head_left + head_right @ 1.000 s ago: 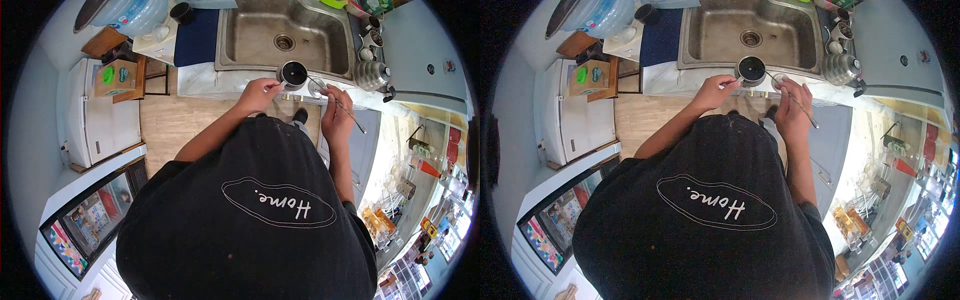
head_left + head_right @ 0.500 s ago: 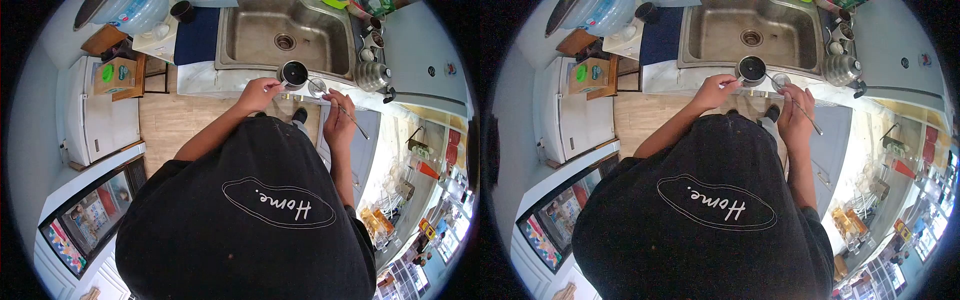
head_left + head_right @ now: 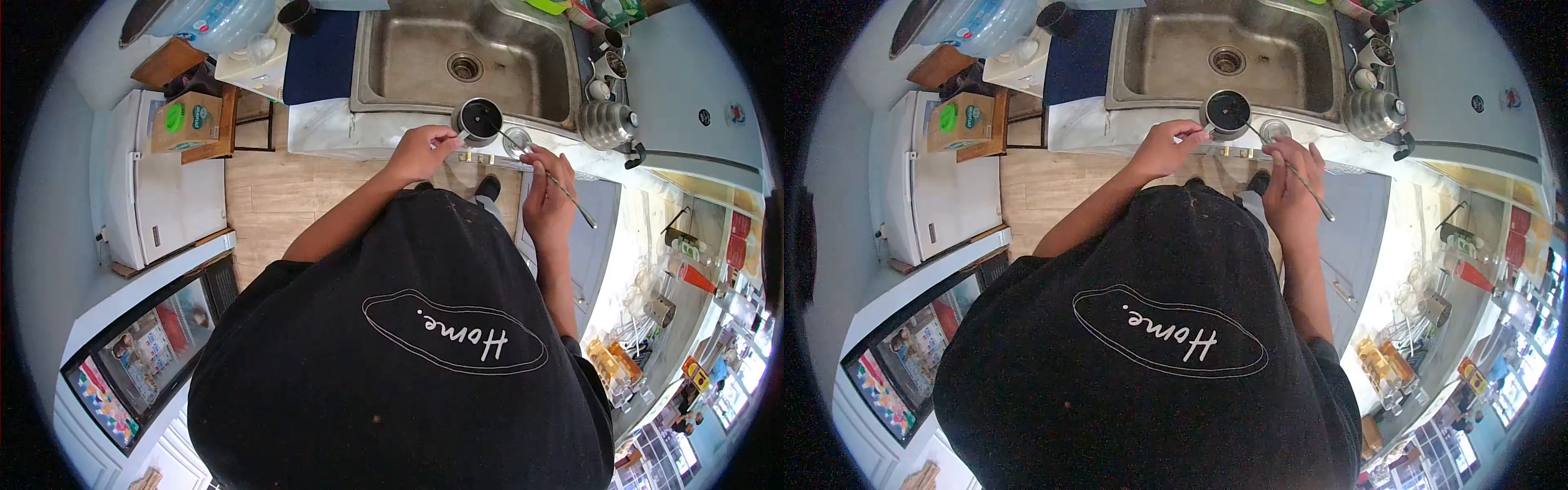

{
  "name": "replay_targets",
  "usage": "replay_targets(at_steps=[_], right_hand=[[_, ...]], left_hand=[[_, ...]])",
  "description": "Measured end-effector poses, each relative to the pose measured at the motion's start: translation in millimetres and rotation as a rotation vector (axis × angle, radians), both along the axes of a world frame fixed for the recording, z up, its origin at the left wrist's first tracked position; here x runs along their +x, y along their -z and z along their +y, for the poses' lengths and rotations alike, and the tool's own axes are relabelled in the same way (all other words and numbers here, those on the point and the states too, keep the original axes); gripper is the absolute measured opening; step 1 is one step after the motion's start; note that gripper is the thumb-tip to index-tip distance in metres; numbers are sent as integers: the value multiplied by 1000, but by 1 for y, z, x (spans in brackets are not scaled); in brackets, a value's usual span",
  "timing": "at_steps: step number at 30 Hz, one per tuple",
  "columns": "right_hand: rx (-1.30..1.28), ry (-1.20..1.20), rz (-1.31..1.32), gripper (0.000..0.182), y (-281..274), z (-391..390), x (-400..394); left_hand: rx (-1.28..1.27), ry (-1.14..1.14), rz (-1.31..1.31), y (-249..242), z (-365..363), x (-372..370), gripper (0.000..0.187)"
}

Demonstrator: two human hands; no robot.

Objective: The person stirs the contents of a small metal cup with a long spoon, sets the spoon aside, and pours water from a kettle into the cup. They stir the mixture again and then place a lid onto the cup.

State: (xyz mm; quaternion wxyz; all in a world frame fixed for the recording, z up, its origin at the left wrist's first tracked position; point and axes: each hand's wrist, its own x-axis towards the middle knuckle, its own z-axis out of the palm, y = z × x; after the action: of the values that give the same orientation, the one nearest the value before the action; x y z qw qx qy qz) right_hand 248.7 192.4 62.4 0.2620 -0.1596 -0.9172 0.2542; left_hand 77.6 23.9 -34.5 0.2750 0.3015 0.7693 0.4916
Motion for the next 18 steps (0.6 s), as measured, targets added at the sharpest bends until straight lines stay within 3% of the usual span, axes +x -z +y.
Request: replay_targets(at_steps=[18], right_hand=[[13,34,3,11,2,2,-8]], left_hand=[[23,-9,4,2,0,0,28]])
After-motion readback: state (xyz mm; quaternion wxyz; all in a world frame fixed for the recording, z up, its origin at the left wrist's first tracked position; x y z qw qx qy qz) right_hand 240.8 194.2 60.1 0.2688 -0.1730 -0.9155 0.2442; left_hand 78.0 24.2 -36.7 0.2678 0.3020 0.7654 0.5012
